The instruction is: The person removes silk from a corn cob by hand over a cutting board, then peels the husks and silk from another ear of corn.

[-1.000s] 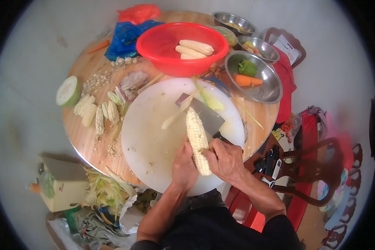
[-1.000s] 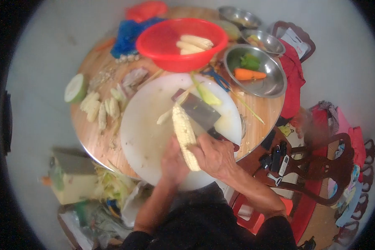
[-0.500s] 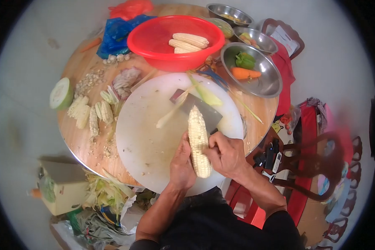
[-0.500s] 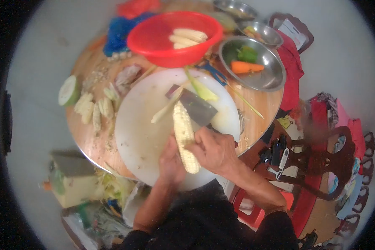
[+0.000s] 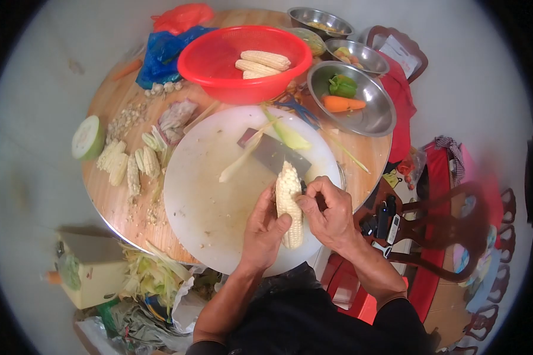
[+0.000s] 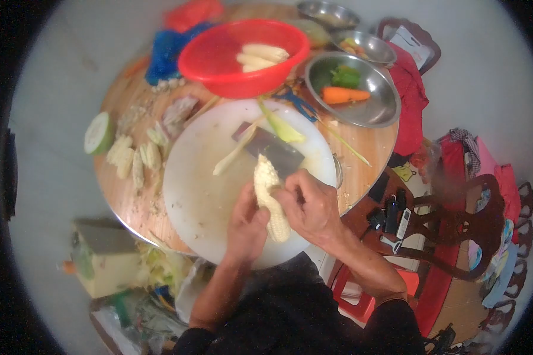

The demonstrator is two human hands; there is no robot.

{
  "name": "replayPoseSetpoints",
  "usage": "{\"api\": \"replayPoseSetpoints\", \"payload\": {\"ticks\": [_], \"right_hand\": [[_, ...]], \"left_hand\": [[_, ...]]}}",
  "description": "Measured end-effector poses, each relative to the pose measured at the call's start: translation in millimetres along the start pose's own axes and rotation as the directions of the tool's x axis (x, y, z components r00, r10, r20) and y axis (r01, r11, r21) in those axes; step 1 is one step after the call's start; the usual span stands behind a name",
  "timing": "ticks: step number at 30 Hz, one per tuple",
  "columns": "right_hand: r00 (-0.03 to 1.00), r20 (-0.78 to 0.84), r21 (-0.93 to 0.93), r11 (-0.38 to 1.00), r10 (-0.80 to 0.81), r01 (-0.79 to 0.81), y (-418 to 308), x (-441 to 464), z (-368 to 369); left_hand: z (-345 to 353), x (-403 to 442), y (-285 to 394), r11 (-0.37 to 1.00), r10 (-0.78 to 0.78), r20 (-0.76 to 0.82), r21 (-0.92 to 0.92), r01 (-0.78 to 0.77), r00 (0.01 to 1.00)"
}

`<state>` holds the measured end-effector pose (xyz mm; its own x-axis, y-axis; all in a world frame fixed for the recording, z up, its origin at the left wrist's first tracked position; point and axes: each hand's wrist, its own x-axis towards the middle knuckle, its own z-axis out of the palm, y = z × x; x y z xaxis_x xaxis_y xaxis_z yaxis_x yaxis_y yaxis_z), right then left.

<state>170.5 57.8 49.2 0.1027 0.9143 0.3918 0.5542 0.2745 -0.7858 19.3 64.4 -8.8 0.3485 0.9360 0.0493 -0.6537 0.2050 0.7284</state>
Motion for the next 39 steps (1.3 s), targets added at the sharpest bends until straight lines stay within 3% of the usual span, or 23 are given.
{"api": "replayPoseSetpoints", "payload": {"ticks": [1,4,8,10,11,13,14,16,22,26,28,31,34,38,39], "right_hand": [[0.998,-0.027,-0.019,0.998,-0.055,0.054,-0.4,0.9,-1.8],[0.994,0.061,-0.126,0.987,-0.094,0.101,-7.2,-2.7,-10.5],[0.977,0.056,-0.308,0.928,-0.204,0.211,-17.0,-0.6,-17.0],[0.969,0.097,-0.363,0.898,-0.228,0.247,-19.8,0.2,-19.3],[0.969,0.096,-0.363,0.899,-0.227,0.247,-20.5,-0.5,-19.3],[0.968,0.100,-0.385,0.888,-0.229,0.250,-22.0,-2.5,-18.4],[0.969,0.098,-0.386,0.888,-0.229,0.249,-21.9,-3.9,-17.8],[0.977,0.072,-0.436,0.875,-0.201,0.212,-21.1,-7.3,-15.4],[0.990,0.047,-0.482,0.865,-0.130,0.137,-26.0,-10.0,-15.4],[0.982,0.021,-0.429,0.886,-0.186,0.177,-15.6,-10.0,-17.7],[0.982,-0.078,-0.353,0.926,-0.174,0.136,-12.8,-8.6,-17.3],[0.988,-0.013,-0.305,0.941,-0.156,0.145,-22.0,-8.7,-22.2],[0.986,-0.027,-0.434,0.890,-0.165,0.137,-16.9,-7.9,-21.3],[0.969,-0.072,-0.394,0.899,-0.235,0.189,-1.3,0.7,-23.6],[0.980,-0.122,-0.404,0.910,-0.157,0.096,8.3,5.8,-27.1]], "left_hand": [[0.5,1.0,0.5,0.995,0.042,0.072,0.084,-0.048,0.996],[13.0,-0.7,7.6,0.966,0.056,0.040,0.249,-0.064,0.998],[10.4,-3.6,3.9,0.957,0.030,-0.042,0.291,-0.016,0.999],[6.3,-2.1,0.3,0.783,0.210,-0.043,0.605,-0.142,0.977],[7.8,-4.1,0.6,0.783,0.209,-0.042,0.606,-0.142,0.977],[20.1,-6.5,8.8,0.464,0.370,0.055,0.854,-0.236,0.927],[22.4,-6.2,7.2,0.464,0.369,0.057,0.854,-0.237,0.928],[26.2,-5.7,4.7,0.200,0.494,0.143,0.941,-0.272,0.858],[32.4,-5.7,10.6,0.021,0.507,0.229,0.960,-0.278,0.831],[32.3,-6.0,11.8,0.010,0.500,0.234,0.961,-0.276,0.834],[32.7,-6.2,12.2,-0.002,0.499,0.248,0.958,-0.285,0.830],[33.9,-7.2,10.2,-0.027,0.487,0.264,0.957,-0.287,0.833],[36.2,-7.1,9.7,-0.017,0.491,0.264,0.956,-0.293,0.830],[32.9,-9.2,12.7,0.033,0.410,0.232,0.963,-0.269,0.882],[31.8,-9.9,13.7,0.401,0.294,0.074,0.895,-0.193,0.953]]}}
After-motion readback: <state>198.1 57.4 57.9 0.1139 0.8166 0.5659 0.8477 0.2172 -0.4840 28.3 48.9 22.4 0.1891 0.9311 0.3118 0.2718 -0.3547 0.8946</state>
